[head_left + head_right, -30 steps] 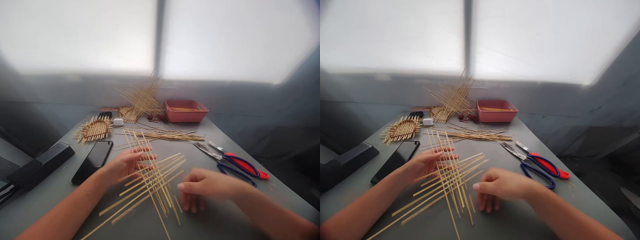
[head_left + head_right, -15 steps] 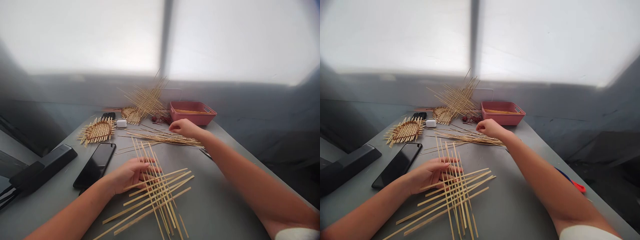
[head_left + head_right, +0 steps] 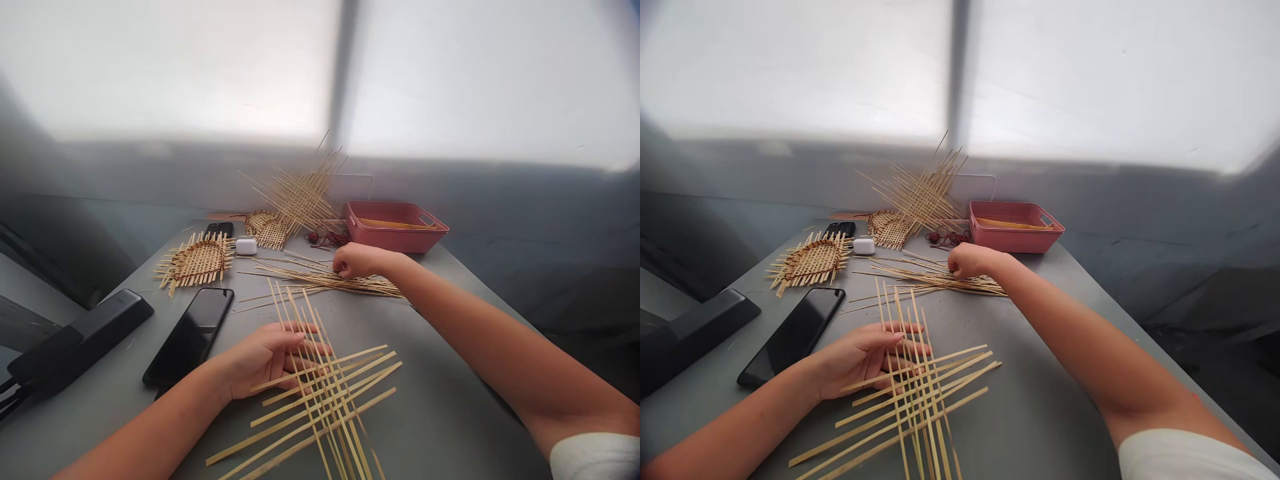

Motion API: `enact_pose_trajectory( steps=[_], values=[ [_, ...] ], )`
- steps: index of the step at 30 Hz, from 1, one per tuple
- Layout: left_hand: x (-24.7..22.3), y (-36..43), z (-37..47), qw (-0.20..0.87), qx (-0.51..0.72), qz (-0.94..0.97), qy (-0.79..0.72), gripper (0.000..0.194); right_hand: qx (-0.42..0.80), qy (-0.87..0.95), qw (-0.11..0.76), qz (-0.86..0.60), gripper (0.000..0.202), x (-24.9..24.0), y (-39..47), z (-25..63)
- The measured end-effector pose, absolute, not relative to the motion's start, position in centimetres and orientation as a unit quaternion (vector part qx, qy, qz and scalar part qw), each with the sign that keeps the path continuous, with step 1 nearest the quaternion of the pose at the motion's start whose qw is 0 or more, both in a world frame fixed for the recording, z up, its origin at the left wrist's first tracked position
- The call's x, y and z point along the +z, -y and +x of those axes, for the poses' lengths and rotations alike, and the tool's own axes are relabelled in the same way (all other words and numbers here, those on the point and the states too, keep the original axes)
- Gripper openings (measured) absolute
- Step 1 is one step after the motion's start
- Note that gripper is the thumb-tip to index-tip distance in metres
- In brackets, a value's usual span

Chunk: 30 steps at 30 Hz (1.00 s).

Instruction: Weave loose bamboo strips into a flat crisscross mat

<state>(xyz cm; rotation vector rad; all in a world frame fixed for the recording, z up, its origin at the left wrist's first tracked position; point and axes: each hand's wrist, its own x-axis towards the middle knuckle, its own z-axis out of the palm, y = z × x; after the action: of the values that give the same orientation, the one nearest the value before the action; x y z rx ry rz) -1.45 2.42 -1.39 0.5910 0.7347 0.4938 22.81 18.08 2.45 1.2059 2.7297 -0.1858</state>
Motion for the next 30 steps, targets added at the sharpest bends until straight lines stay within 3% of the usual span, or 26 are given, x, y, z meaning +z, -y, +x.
enact_pose_trajectory(
  steps=[12,20,30],
  values=[
    [-1.2,-2.1,-1.4,0.858,0.233,0.293,-0.350,0.028,-0.075,-0.888,0.044,0.451,0.010,2.1,-17.8,23.1],
    [-1.5,-2.1,-1.6,0.856,0.232,0.295,-0.355,0.029,-0.068,-0.868,-0.025,0.492,0.020,2.8,-18.1,25.0],
    [-1.3,-1.9,-1.5,0.851,0.233,0.296,-0.367,0.025,-0.069,-0.908,-0.020,0.413,0.017,1.2,-16.8,23.2]
  ],
)
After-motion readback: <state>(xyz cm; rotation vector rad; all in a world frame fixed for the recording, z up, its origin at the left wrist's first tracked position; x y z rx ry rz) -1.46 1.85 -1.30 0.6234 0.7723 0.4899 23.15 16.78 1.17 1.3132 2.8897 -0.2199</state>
